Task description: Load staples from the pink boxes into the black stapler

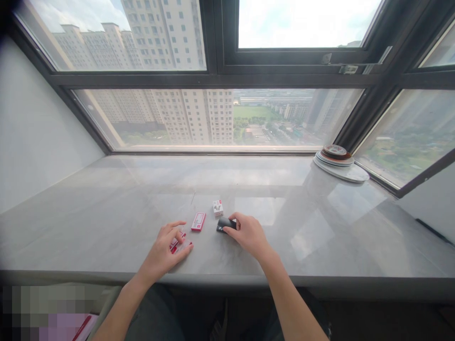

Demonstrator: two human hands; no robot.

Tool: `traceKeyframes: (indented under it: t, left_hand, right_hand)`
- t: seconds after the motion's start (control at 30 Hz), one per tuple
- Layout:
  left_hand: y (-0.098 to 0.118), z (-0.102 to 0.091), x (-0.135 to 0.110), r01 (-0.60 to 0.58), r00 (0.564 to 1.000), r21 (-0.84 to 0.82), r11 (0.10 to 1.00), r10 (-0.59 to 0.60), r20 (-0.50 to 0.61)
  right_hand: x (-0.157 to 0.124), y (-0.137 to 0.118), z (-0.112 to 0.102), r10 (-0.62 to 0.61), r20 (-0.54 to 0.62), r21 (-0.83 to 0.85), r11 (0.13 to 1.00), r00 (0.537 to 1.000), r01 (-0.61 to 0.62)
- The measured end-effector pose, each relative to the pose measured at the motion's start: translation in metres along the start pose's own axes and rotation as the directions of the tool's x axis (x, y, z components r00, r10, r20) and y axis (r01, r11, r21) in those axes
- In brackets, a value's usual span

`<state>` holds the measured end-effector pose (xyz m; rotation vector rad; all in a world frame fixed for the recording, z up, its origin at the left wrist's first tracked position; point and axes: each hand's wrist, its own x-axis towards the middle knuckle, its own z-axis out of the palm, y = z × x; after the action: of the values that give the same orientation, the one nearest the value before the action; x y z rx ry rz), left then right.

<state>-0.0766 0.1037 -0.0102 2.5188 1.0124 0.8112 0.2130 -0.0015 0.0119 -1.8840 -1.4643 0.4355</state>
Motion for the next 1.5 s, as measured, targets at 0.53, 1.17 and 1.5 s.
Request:
traceKeyframes:
  t: [0.53, 1.17, 1.5]
  left_hand:
    - [0.048, 0.082, 0.026, 0.049, 0.997, 0.179, 0.983, -0.037, -0.072]
    - [0.064, 0.087, 0.036, -0.069, 0.996, 0.157, 0.985, 0.077, -0.044]
    - [-0.015, 0.031, 0.004, 0.008, 0.995, 0.124, 0.992, 0.004, -0.097]
  right_hand:
    - [-0.021, 0.003, -0.008, 0.128, 0.004, 0.048, 0.991, 0.992, -0.128]
    - [-0.036, 0.006, 0.028, 0.141, 0.073, 0.464, 0.871, 0.987, -0.159]
    - [-0.004, -0.064, 0.115, -0.056, 0.321, 0.641, 0.747, 0.945, -0.174]
